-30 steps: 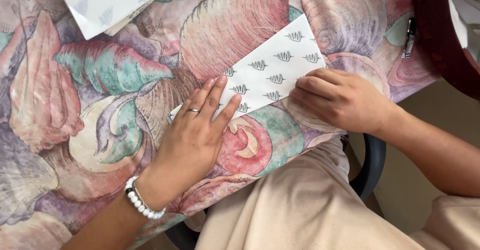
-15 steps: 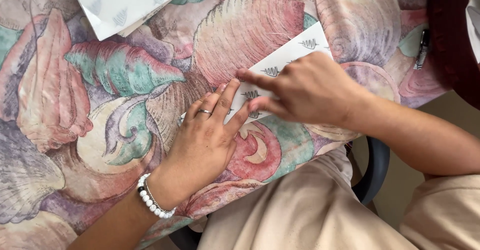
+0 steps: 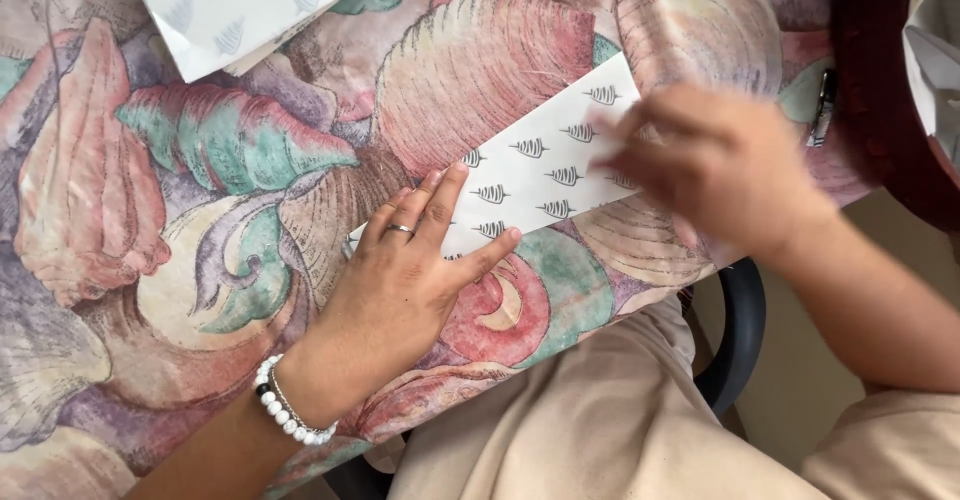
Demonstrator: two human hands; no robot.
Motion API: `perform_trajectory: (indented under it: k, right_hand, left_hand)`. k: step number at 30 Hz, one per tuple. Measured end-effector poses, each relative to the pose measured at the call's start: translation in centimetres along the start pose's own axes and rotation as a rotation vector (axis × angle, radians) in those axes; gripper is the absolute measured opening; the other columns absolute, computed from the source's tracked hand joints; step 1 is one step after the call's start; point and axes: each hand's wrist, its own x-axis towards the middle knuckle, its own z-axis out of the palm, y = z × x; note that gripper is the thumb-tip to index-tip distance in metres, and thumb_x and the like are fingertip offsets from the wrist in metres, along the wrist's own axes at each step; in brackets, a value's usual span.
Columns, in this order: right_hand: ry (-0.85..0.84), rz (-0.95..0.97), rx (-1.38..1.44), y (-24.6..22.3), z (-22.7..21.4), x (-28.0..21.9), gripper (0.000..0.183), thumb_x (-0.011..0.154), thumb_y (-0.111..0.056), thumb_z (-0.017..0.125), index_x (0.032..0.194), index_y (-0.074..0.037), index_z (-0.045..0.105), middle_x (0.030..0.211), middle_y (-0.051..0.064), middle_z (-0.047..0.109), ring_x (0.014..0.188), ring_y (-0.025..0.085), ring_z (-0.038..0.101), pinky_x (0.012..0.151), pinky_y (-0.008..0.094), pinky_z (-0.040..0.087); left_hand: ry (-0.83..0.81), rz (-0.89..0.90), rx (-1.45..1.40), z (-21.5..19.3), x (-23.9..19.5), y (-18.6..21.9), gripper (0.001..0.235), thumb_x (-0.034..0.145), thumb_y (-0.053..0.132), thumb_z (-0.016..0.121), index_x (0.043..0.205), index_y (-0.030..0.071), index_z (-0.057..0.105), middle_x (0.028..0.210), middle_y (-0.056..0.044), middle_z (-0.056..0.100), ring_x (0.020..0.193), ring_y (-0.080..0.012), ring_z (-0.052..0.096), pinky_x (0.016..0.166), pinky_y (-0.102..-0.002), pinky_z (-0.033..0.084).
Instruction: Folding printed paper sheets into specific shapes on a table.
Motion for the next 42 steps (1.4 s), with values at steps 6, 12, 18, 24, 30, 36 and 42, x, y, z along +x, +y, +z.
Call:
perform_trajectory:
  k: [6, 12, 18, 24, 30, 36, 42]
  right_hand:
    - [0.047, -0.191, 0.179, -3.4, 1.4, -1.8, 0.017, 0.104, -0.007, 0.062, 0.116, 0.004, 0.068, 0.106, 0.014, 0.063, 0.090, 0.028, 0.065, 0.080, 0.039, 0.059]
    - [0.044, -0.189, 0.147, -2.4, 1.8, -2.7, 0.018, 0.104, -0.010, 0.063, 0.116, 0.002, 0.070, 0.106, 0.013, 0.063, 0.084, 0.026, 0.063, 0.078, 0.037, 0.057]
    - [-0.090, -0.138, 0.106, -2.2, 0.3, -0.1, 0.031, 0.103, -0.036, 0.065, 0.122, -0.012, 0.073, 0.098, 0.002, 0.070, 0.082, 0.019, 0.064, 0.071, 0.032, 0.054]
    - [-0.387, -0.165, 0.010, -5.6, 1.3, 6.7, 0.075, 0.103, -0.062, 0.033, 0.156, -0.010, 0.043, 0.039, -0.008, 0.029, 0.030, 0.009, 0.028, 0.034, 0.027, 0.028]
    - [-0.358, -0.026, 0.161, -2.1, 1.1, 7.1, 0.057, 0.104, -0.058, 0.038, 0.142, -0.025, 0.065, 0.039, -0.002, 0.020, 0.032, 0.012, 0.020, 0.038, 0.034, 0.018]
    - [-0.513, 0.282, -0.040, 3.3, 0.0, 3.8, 0.051, 0.107, -0.057, 0.039, 0.134, -0.031, 0.074, 0.033, -0.004, 0.050, 0.030, 0.014, 0.046, 0.036, 0.030, 0.043]
    - [-0.491, 0.395, -0.274, 5.4, -0.3, 1.4, 0.048, 0.110, -0.064, 0.044, 0.142, -0.039, 0.072, 0.049, 0.002, 0.068, 0.055, 0.024, 0.070, 0.049, 0.038, 0.049]
  left_hand:
    - [0.125, 0.015, 0.002, 0.1, -0.1, -0.2, 0.061, 0.095, 0.016, 0.055, 0.153, 0.034, 0.049, 0.163, -0.026, 0.028, 0.139, -0.0416, 0.043, 0.114, -0.051, 0.035]
    - [0.112, -0.044, -0.080, -0.5, -0.1, 0.4, 0.056, 0.092, 0.011, 0.060, 0.146, 0.025, 0.057, 0.162, -0.025, 0.031, 0.147, -0.0430, 0.030, 0.121, -0.059, 0.028]
    - [0.104, -0.118, 0.085, 0.3, -1.3, 1.8, 0.084, 0.081, -0.014, 0.050, 0.153, 0.028, 0.049, 0.159, -0.032, 0.034, 0.143, -0.0508, 0.039, 0.118, -0.057, 0.035]
    - [0.204, -0.091, 0.140, 0.5, -1.1, 1.7, 0.059, 0.090, 0.004, 0.052, 0.140, 0.032, 0.064, 0.156, -0.029, 0.041, 0.133, -0.0477, 0.051, 0.109, -0.054, 0.044]
    - [0.152, -0.114, -0.019, -0.8, -2.1, 0.8, 0.066, 0.087, 0.001, 0.062, 0.149, 0.021, 0.054, 0.158, -0.029, 0.039, 0.142, -0.0438, 0.044, 0.112, -0.054, 0.042]
    - [0.122, -0.262, -0.189, -2.3, -5.5, -0.1, 0.064, 0.108, 0.043, 0.034, 0.154, -0.002, 0.038, 0.156, -0.020, 0.049, 0.141, -0.0322, 0.048, 0.115, -0.048, 0.036]
    - [0.173, -0.349, 0.065, -1.8, -3.6, 1.3, 0.055, 0.107, 0.040, 0.047, 0.150, 0.006, 0.050, 0.141, -0.010, 0.064, 0.108, -0.0184, 0.068, 0.098, -0.042, 0.040]
